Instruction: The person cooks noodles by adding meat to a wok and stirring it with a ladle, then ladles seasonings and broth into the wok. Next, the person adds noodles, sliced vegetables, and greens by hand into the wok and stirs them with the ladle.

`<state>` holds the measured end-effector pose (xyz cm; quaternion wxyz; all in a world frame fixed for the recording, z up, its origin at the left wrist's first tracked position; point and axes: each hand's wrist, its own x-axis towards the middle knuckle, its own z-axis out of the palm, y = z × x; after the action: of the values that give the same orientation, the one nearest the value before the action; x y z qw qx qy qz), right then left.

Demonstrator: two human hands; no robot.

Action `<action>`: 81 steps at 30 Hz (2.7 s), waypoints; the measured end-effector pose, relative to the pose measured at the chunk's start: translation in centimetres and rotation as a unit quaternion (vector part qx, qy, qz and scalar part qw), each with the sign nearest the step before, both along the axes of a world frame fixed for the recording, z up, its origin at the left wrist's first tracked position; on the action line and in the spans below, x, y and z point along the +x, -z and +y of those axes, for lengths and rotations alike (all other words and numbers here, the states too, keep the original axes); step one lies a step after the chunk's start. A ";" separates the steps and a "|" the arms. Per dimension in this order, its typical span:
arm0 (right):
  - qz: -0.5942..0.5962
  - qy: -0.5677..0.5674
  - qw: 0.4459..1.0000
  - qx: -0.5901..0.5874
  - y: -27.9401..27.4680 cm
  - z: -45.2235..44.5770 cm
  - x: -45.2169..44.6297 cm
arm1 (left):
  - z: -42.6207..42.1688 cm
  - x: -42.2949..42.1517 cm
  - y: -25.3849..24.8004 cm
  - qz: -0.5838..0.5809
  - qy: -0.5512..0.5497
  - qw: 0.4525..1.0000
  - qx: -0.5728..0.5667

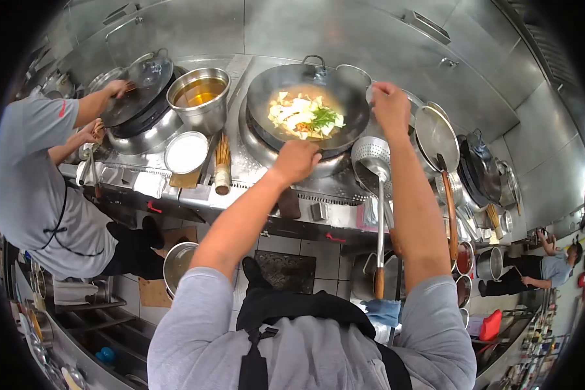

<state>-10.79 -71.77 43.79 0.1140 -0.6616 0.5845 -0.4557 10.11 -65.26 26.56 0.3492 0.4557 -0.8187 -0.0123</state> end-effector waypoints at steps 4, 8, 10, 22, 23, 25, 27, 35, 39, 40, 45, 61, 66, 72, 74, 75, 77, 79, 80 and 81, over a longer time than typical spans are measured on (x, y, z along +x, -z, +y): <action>-0.137 -0.023 0.983 -0.117 -1.0 3.3 2.4 | -1.1 0.0 2.5 0.047 -0.017 0.998 -0.040; 0.067 0.065 0.990 -0.109 5.7 10.1 -1.3 | -3.2 0.9 4.1 0.057 -0.010 0.998 -0.023; 0.167 0.072 0.983 0.021 10.6 15.0 -4.5 | -3.6 1.0 4.7 0.044 -0.012 0.999 0.009; 0.132 0.106 0.957 0.234 26.0 29.3 -15.5 | -2.0 1.3 1.3 0.084 -0.008 0.995 0.052; 0.045 0.096 0.952 0.286 26.4 28.9 -16.1 | -1.8 1.3 0.7 0.092 -0.008 0.994 0.050; -0.122 0.092 0.921 0.358 22.8 28.5 -14.3 | -2.5 1.2 1.1 0.069 -0.018 0.995 0.067; -0.259 0.056 0.910 0.320 18.1 27.1 -9.7 | -2.9 0.9 2.2 0.051 -0.032 0.994 0.091; -0.260 -0.256 0.851 0.377 5.9 11.2 3.2 | -2.4 0.0 2.0 0.050 -0.058 0.990 0.122; -0.139 -0.373 0.844 0.361 5.9 3.2 12.5 | -3.2 -0.1 3.8 0.177 0.003 0.983 0.047; -0.126 -0.369 0.845 0.366 6.0 2.5 14.8 | -3.0 0.1 4.0 0.229 0.009 0.970 0.085; -0.050 -0.387 0.830 0.399 7.9 2.0 20.9 | -1.6 0.3 4.0 0.231 0.007 0.943 0.240; -0.432 -0.366 0.679 0.466 7.3 5.0 19.2 | -2.2 0.7 2.2 0.073 -0.014 0.988 0.132; -0.558 -0.416 0.549 0.463 7.0 3.3 15.9 | -2.6 0.1 2.6 0.113 -0.033 0.993 0.022; -0.406 -0.286 0.793 0.352 4.8 3.8 7.6 | -2.2 -0.1 1.7 0.037 -0.063 0.993 0.089; -0.302 -0.216 0.873 0.317 4.3 5.4 4.1 | -2.1 0.0 1.5 0.047 -0.056 0.993 0.096; -0.241 -0.171 0.908 0.298 4.2 6.9 2.3 | -2.0 0.1 1.3 0.054 -0.055 0.992 0.100; -0.164 -0.122 0.937 0.282 6.0 9.3 -1.8 | -1.9 0.1 1.4 0.068 -0.051 0.992 0.091; -0.099 -0.062 0.960 0.255 7.1 13.2 -4.0 | -2.0 0.0 1.9 0.081 -0.047 0.993 0.067; -0.115 -0.070 0.945 0.297 6.9 14.0 -4.2 | -2.2 0.0 1.9 0.082 -0.052 0.993 0.062; -0.134 -0.075 0.928 0.339 6.4 15.1 -4.3 | -2.2 0.0 2.0 0.082 -0.054 0.994 0.057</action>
<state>-15.06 -56.62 37.38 0.4424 -0.5582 0.6323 -0.3048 10.09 -67.44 24.61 0.3884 0.5157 -0.7597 -0.0776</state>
